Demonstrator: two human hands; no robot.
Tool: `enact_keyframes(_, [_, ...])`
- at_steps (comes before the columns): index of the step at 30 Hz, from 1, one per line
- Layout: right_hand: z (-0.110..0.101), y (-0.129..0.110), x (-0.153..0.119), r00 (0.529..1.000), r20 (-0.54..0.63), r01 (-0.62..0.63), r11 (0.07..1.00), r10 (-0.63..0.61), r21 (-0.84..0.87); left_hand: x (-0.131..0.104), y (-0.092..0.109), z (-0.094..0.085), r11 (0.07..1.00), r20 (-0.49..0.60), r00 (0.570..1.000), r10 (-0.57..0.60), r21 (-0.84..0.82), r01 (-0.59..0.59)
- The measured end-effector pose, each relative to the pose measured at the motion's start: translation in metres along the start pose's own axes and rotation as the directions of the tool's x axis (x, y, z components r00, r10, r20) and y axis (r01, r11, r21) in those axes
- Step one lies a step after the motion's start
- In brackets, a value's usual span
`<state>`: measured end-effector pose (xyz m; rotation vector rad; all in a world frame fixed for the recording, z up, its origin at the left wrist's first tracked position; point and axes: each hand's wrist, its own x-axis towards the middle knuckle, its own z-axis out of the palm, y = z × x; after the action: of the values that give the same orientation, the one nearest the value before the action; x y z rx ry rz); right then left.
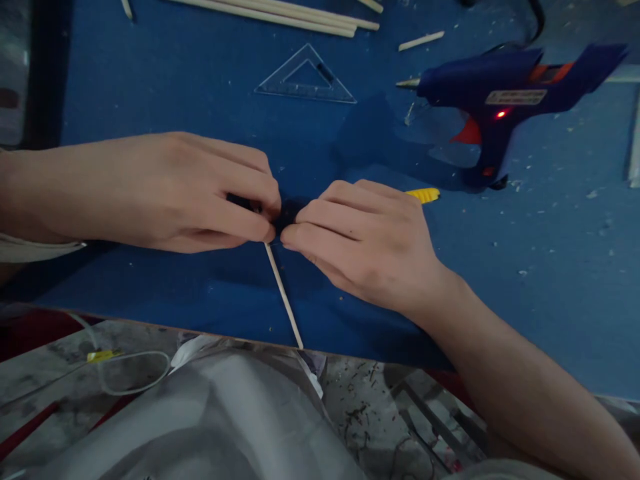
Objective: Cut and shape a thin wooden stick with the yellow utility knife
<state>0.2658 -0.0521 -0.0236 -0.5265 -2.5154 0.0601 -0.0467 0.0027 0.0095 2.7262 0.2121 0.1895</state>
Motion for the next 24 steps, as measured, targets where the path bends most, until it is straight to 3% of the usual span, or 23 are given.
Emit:
enact_keyframes(5, [-0.0020,0.0000,0.0010,1.000,0.011,0.007,1.000,-0.007,-0.002,0.0006,0.0002,-0.0004,1.000,-0.020,0.999,0.029,0.006,-0.029])
enact_keyframes(10, [-0.0063,0.0024,0.0032,0.999,0.046,0.023,1.000,-0.023,0.001,0.0021,0.0003,-0.0019,0.998,0.039,0.999,0.028,0.052,-0.030])
enact_keyframes(24, [-0.0083,0.0025,0.0043,0.998,0.052,0.026,1.000,-0.026,0.010,0.0032,-0.0008,0.0019,0.998,-0.014,0.999,0.043,0.045,-0.042])
